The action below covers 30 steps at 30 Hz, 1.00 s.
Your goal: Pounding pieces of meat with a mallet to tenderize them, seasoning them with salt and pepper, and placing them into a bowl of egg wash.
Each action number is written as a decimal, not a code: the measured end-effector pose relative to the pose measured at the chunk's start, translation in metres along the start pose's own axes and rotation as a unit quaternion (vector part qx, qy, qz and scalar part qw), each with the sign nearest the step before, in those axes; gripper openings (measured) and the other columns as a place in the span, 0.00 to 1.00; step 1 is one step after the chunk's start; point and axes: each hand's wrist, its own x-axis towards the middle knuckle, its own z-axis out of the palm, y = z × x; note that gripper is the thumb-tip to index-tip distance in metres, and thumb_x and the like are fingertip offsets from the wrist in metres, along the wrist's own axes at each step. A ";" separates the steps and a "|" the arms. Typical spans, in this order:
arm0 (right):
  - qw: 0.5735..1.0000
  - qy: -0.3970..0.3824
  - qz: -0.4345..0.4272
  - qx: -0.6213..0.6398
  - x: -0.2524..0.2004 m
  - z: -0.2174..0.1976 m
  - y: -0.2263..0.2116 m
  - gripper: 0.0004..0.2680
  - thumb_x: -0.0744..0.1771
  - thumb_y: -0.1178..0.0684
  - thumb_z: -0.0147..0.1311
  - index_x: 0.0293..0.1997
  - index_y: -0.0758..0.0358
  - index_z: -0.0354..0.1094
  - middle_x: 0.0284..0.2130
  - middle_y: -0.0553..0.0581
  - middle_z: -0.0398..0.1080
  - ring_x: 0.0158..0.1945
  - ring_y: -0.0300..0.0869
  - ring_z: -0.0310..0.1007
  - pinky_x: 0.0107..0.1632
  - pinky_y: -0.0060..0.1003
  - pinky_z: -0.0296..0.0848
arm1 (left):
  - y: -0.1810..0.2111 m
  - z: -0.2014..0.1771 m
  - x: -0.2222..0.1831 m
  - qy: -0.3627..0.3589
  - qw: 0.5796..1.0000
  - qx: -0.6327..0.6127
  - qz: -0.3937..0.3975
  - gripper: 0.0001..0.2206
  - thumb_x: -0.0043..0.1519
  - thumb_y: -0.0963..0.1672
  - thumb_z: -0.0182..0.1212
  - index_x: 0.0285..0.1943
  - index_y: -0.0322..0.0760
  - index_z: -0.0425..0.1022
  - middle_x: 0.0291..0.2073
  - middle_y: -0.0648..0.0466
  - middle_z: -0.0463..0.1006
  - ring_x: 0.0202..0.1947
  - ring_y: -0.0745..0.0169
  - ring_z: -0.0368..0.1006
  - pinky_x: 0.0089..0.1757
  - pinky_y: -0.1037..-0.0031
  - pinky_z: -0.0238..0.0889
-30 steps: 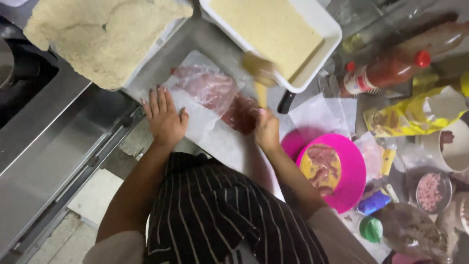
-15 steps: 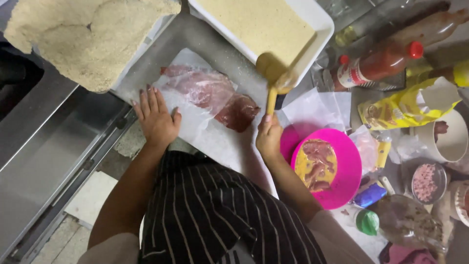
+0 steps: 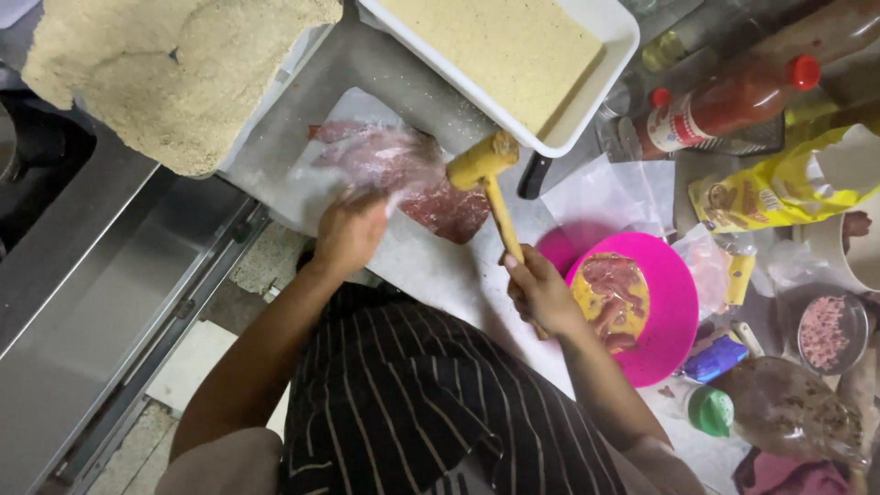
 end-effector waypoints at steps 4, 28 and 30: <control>0.991 0.077 -0.093 -0.049 -0.028 -0.007 -0.043 0.12 0.71 0.47 0.47 0.55 0.64 0.62 0.14 0.54 0.60 0.10 0.39 0.63 0.12 0.32 0.62 | 0.075 -0.101 0.086 0.123 0.943 -0.268 -0.152 0.10 0.68 0.43 0.58 0.56 0.41 0.82 0.48 0.48 0.83 0.50 0.50 0.80 0.48 0.61 0.74; 0.933 0.154 -0.208 -0.251 0.021 0.008 0.050 0.22 0.74 0.45 0.28 0.25 0.59 0.66 0.10 0.55 0.65 0.15 0.44 0.66 0.20 0.36 0.64 | 0.041 -0.033 -0.093 0.034 0.996 -0.059 0.058 0.18 0.67 0.49 0.57 0.60 0.36 0.75 0.56 0.46 0.77 0.59 0.47 0.74 0.62 0.55 0.64; 0.928 0.099 -0.085 -0.348 0.045 0.006 0.087 0.22 0.74 0.39 0.31 0.32 0.60 0.71 0.21 0.63 0.71 0.30 0.55 0.72 0.35 0.47 0.69 | 0.040 -0.031 -0.097 0.031 0.997 -0.049 0.053 0.18 0.66 0.50 0.57 0.59 0.37 0.76 0.56 0.47 0.78 0.59 0.49 0.74 0.62 0.57 0.64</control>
